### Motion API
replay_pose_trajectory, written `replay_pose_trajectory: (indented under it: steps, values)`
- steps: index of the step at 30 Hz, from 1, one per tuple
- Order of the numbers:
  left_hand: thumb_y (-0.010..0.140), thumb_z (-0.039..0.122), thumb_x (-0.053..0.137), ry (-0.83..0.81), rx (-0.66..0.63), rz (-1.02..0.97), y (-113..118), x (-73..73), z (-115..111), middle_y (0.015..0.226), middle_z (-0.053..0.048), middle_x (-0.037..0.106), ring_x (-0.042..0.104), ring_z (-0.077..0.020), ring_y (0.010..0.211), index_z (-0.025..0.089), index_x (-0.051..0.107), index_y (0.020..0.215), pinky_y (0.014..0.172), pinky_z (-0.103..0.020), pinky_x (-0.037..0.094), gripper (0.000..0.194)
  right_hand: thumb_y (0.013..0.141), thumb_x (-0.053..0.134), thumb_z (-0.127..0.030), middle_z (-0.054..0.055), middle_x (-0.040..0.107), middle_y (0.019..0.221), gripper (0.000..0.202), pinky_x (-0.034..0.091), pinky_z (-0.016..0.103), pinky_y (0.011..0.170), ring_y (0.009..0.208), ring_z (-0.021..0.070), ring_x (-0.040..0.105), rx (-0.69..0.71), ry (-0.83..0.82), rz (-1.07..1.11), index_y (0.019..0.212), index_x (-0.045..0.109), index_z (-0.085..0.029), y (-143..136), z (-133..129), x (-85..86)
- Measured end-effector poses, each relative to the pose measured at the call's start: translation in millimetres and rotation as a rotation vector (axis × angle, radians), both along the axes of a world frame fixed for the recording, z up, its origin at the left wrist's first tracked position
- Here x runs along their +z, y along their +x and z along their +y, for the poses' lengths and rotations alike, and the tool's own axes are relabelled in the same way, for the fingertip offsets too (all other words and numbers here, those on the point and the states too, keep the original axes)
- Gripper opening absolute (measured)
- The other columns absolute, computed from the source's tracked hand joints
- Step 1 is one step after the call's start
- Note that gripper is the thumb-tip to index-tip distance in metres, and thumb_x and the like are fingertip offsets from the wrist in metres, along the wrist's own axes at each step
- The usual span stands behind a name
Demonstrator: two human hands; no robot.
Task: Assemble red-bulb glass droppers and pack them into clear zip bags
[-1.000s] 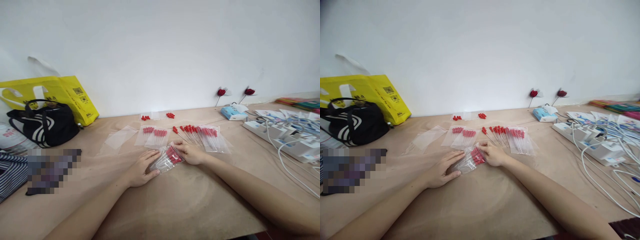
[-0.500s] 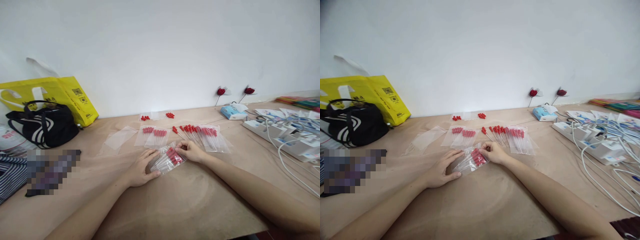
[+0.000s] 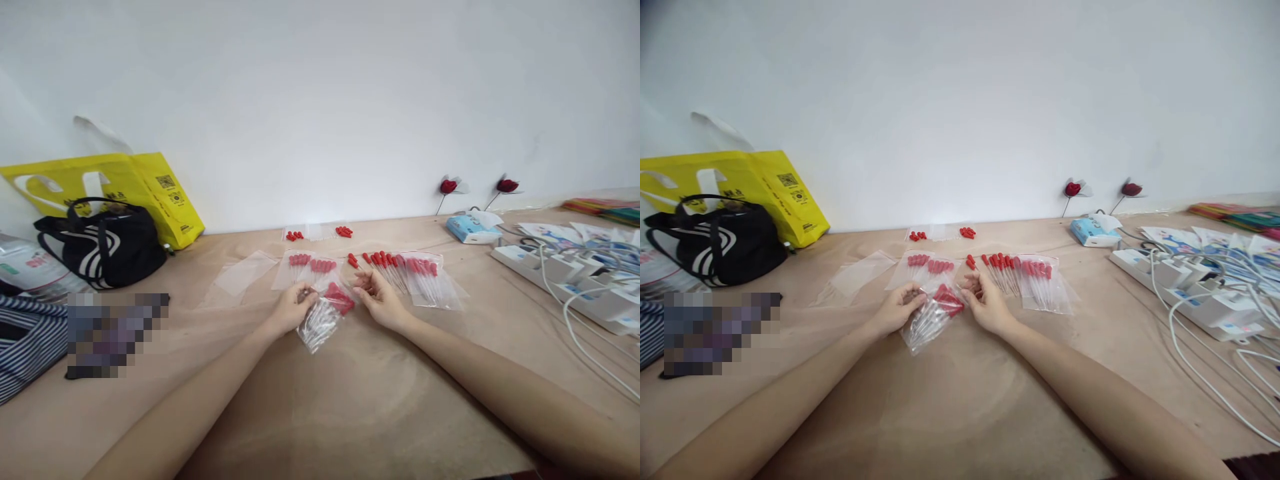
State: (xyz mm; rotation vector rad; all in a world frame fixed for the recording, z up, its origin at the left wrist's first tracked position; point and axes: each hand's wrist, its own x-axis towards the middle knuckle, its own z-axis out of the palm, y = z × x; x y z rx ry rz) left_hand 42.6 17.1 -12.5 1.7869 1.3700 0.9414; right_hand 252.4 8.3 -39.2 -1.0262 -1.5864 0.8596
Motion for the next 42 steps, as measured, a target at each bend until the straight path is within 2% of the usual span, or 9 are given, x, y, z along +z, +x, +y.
replay_pose_trajectory:
  steps: [6, 12, 16, 22, 26, 30, 33, 37, 42]
  values:
    - [0.077, 0.022, 0.038, 0.118, 0.372, 0.034, -39, -9.6, 31, 0.075, -0.001, 0.057, 0.057, -0.0137, 0.067, 0.018, 0.045, 0.08, 0.063, -0.025, 0.045, 0.009, 0.074, 0.05, -0.032, 0.003, 0.052, 0.085, 0.027, 0.04, 0.024, 0.053, 0.057, 0.0094, 0.047, -0.152, -0.063, -0.087, 0.096, 0.047, -0.019, 18, 11, -10.6]
    - [0.07, 0.022, 0.051, 0.225, 0.593, 0.203, -56, -2.7, 43, 0.104, -0.012, 0.053, 0.05, -0.0245, 0.098, 0.015, 0.044, 0.103, 0.086, -0.04, 0.038, 0.034, 0.071, 0.052, -0.029, 0.0, 0.055, 0.077, 0.022, 0.04, 0.025, 0.056, 0.055, 0.0096, 0.047, -0.168, -0.044, -0.25, 0.091, 0.052, -0.019, 18, 7, -8.6]
    - [0.074, 0.029, 0.047, 0.3, 0.713, 0.589, -80, 6.4, 41, 0.117, -0.015, 0.047, 0.033, -0.0333, 0.116, 0.016, 0.048, 0.107, 0.094, -0.051, 0.025, 0.035, 0.071, 0.052, -0.028, -0.001, 0.054, 0.072, 0.019, 0.04, 0.026, 0.056, 0.054, 0.0099, 0.046, -0.193, -0.019, -0.297, 0.088, 0.053, -0.019, 16, 2, -3.3]
    - [0.076, 0.043, 0.042, 0.012, 0.629, 0.854, -130, 0.2, 45, 0.111, -0.025, 0.052, 0.043, -0.0393, 0.108, 0.003, 0.055, 0.101, 0.087, -0.048, 0.035, 0.049, 0.071, 0.051, -0.026, 0.001, 0.052, 0.076, 0.018, 0.041, 0.026, 0.057, 0.056, 0.0101, 0.048, -0.189, 0.012, -0.352, 0.087, 0.056, -0.018, 15, 1, -0.1]
    - [0.08, 0.029, 0.033, 0.031, 0.609, 0.836, -138, 2.2, 38, 0.106, -0.017, 0.059, 0.049, -0.0334, 0.106, 0.01, 0.062, 0.093, 0.087, -0.044, 0.039, 0.036, 0.072, 0.051, -0.026, 0.001, 0.05, 0.075, 0.018, 0.041, 0.026, 0.057, 0.056, 0.0104, 0.049, -0.17, 0.012, -0.367, 0.087, 0.057, -0.018, 14, 1, -1.6]
    - [0.085, 0.026, 0.022, 0.205, 0.669, 0.776, -127, 10.2, 22, 0.125, -0.014, 0.047, 0.031, -0.0257, 0.124, 0.01, 0.054, 0.11, 0.098, -0.042, 0.032, 0.044, 0.073, 0.05, -0.025, 0.002, 0.05, 0.076, 0.017, 0.041, 0.026, 0.058, 0.056, 0.0112, 0.049, -0.199, 0.045, -0.407, 0.086, 0.057, -0.018, 16, 2, -2.6]
    - [0.085, 0.028, 0.026, 0.506, 0.403, 0.605, -103, 12.4, 1, 0.127, -0.009, 0.047, 0.034, -0.0203, 0.123, 0.012, 0.05, 0.116, 0.103, -0.038, 0.027, 0.043, 0.073, 0.049, -0.021, 0.005, 0.053, 0.08, 0.013, 0.041, 0.028, 0.061, 0.062, 0.0138, 0.05, -0.28, 0.133, -0.536, 0.081, 0.058, -0.017, 21, 5, -1.9]
    - [0.086, 0.031, 0.03, 0.498, -0.225, 0.607, -58, 5.3, -31, 0.127, -0.005, 0.048, 0.037, -0.019, 0.122, 0.017, 0.05, 0.118, 0.103, -0.039, 0.029, 0.04, 0.073, 0.047, -0.016, 0.008, 0.059, 0.083, 0.013, 0.038, 0.03, 0.073, 0.081, 0.0198, 0.052, -0.368, 0.236, -0.747, 0.078, 0.059, -0.017, 30, 16, 3.6]
    - [0.089, 0.03, 0.028, 0.412, -0.39, 0.662, -26, -7.2, -47, 0.125, -0.008, 0.048, 0.039, -0.0187, 0.12, 0.014, 0.051, 0.117, 0.101, -0.04, 0.033, 0.04, 0.076, 0.049, -0.024, 0.008, 0.063, 0.082, 0.013, 0.035, 0.029, 0.075, 0.084, 0.0202, 0.051, -0.396, 0.178, -0.897, 0.076, 0.06, -0.017, 29, 25, 12.6]
